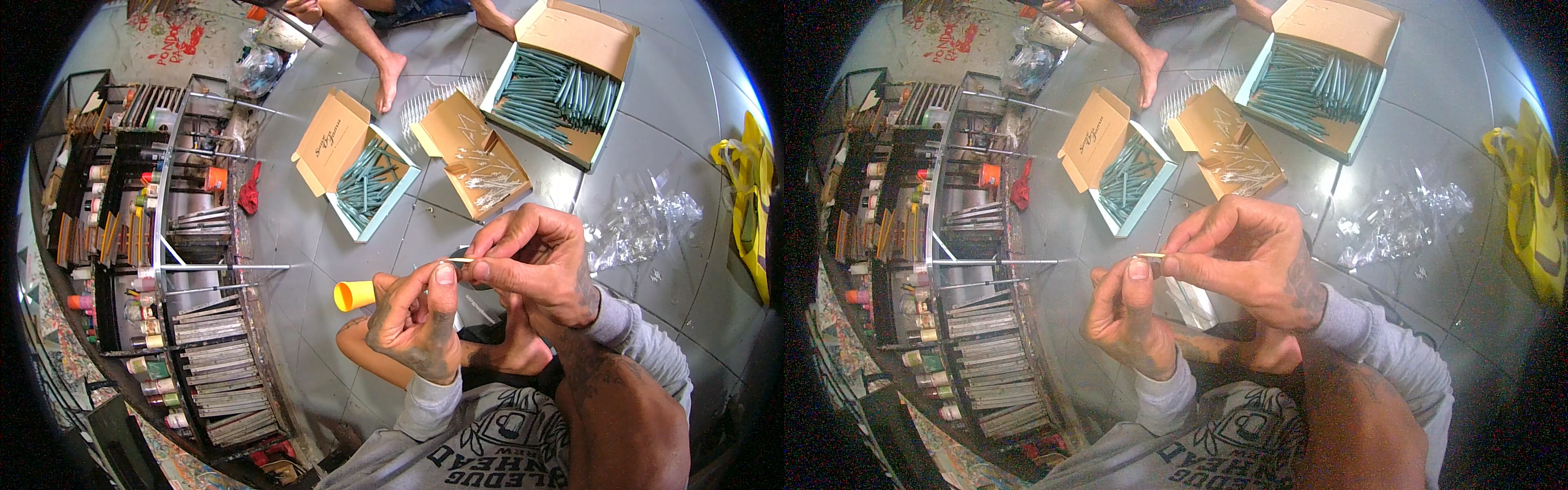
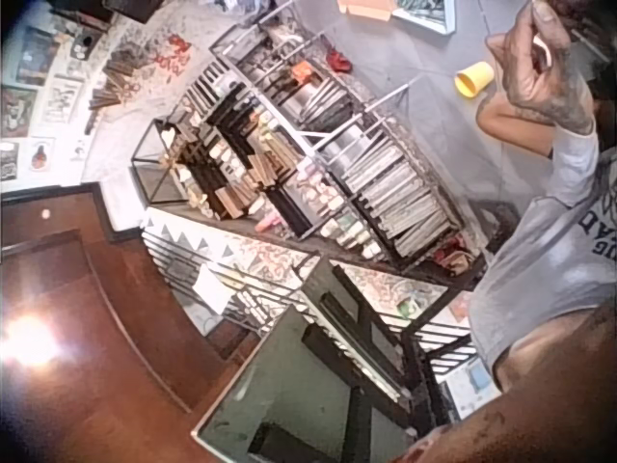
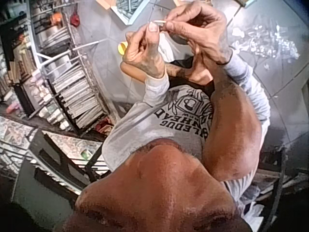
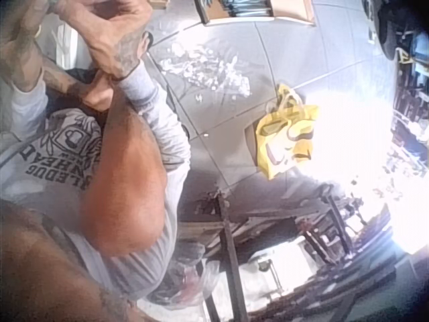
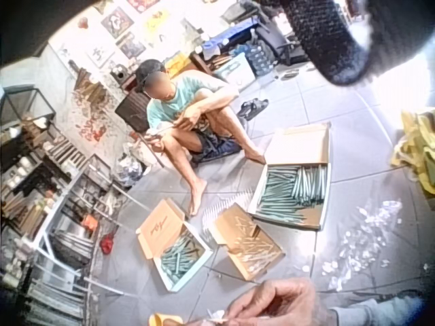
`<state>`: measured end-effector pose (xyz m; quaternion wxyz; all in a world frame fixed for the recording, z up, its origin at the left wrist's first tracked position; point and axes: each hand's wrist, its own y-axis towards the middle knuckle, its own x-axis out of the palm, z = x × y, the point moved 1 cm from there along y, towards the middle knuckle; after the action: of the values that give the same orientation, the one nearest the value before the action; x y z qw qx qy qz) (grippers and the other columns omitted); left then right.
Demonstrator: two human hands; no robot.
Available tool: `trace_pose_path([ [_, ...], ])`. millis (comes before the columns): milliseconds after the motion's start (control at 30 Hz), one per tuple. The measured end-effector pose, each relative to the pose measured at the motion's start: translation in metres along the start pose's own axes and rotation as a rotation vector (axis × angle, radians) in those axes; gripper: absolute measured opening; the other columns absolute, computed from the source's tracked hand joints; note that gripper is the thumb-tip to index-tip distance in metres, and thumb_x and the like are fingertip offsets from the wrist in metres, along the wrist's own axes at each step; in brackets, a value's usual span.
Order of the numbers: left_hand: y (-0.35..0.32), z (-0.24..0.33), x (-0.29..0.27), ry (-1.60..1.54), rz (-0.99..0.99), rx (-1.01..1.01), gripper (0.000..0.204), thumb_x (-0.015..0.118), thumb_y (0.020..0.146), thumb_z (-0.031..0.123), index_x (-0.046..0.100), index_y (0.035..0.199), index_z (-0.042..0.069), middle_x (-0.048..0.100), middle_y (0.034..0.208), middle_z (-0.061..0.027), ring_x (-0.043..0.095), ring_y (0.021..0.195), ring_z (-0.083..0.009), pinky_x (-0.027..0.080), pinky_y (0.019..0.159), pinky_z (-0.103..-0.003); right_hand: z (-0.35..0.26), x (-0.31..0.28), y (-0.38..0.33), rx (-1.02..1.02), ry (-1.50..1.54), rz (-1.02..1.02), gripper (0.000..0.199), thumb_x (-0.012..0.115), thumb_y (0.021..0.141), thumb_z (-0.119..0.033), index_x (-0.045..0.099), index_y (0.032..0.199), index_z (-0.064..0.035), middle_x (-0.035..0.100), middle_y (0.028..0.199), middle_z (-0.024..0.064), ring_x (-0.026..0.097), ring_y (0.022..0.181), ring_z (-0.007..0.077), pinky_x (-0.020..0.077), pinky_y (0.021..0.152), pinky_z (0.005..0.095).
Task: The person assembles small green tube-like components by inserting a thin rod into a sleeve and then placing the finished units into a cardboard box.
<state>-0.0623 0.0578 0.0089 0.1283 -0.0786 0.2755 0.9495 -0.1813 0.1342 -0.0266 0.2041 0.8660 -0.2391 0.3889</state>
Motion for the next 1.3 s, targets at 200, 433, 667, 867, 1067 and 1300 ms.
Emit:
trace_pose_path([
  [200,0.000,0.000,0.001,-0.020,0.001,0.002,0.012,0.081,0.077,0.005,0.077,0.087,-0.002,0.053,0.061,0.0058,0.032,0.062,-0.0055,0.023,0.054,-0.024,-0.002,0.001,0.000,0.020,0.029,0.005,0.015,0.073,0.084,0.009,0.060,0.085,0.0018,0.069,0.098,0.0192,0.069,0.092,0.0210,0.0573,0.083,0.0352],
  [433,-0.003,0.007,-0.004,0.049,-0.051,-0.060,0.020,0.076,0.084,0.013,0.073,0.091,-0.005,0.059,0.079,-0.0033,0.053,0.076,-0.0113,0.040,0.073,-0.026,0.001,0.001,0.000,0.025,0.052,0.015,0.015,0.073,0.084,0.009,0.061,0.085,0.0021,0.069,0.099,0.0191,0.068,0.092,0.0209,0.0572,0.084,0.0351],
  [667,-0.001,0.003,0.000,0.024,0.000,-0.060,0.015,0.080,0.080,0.009,0.076,0.089,-0.003,0.055,0.069,0.0026,0.040,0.066,-0.0068,0.029,0.059,-0.024,-0.005,0.001,-0.003,-0.015,-0.041,0.001,0.014,0.074,0.083,0.008,0.062,0.085,0.0019,0.069,0.099,0.0181,0.068,0.092,0.0200,0.0557,0.084,0.0350],
  [867,-0.002,0.009,-0.002,0.103,-0.026,-0.102,0.020,0.076,0.085,0.012,0.073,0.092,-0.007,0.063,0.081,-0.0061,0.056,0.076,-0.0124,0.042,0.071,-0.026,-0.005,0.002,-0.002,-0.017,-0.079,-0.003,0.013,0.074,0.083,0.009,0.062,0.084,0.0016,0.070,0.098,0.0176,0.067,0.092,0.0186,0.0550,0.082,0.0331],
  [1067,-0.001,0.002,0.002,0.024,0.021,-0.026,0.015,0.082,0.078,0.007,0.077,0.090,-0.001,0.054,0.065,0.0057,0.031,0.061,-0.0037,0.022,0.053,-0.023,-0.007,0.002,-0.002,0.007,-0.067,0.010,0.014,0.074,0.083,0.008,0.062,0.084,0.0018,0.070,0.098,0.0179,0.067,0.090,0.0187,0.0555,0.081,0.0334],
  [1300,-0.002,0.002,0.002,0.021,0.025,-0.007,0.014,0.082,0.078,0.007,0.077,0.089,-0.001,0.053,0.063,0.0061,0.031,0.061,-0.0046,0.022,0.054,-0.023,-0.006,0.002,-0.001,0.005,-0.061,0.028,0.014,0.074,0.083,0.009,0.061,0.083,0.0021,0.069,0.098,0.0189,0.068,0.090,0.0197,0.0566,0.081,0.0342],
])
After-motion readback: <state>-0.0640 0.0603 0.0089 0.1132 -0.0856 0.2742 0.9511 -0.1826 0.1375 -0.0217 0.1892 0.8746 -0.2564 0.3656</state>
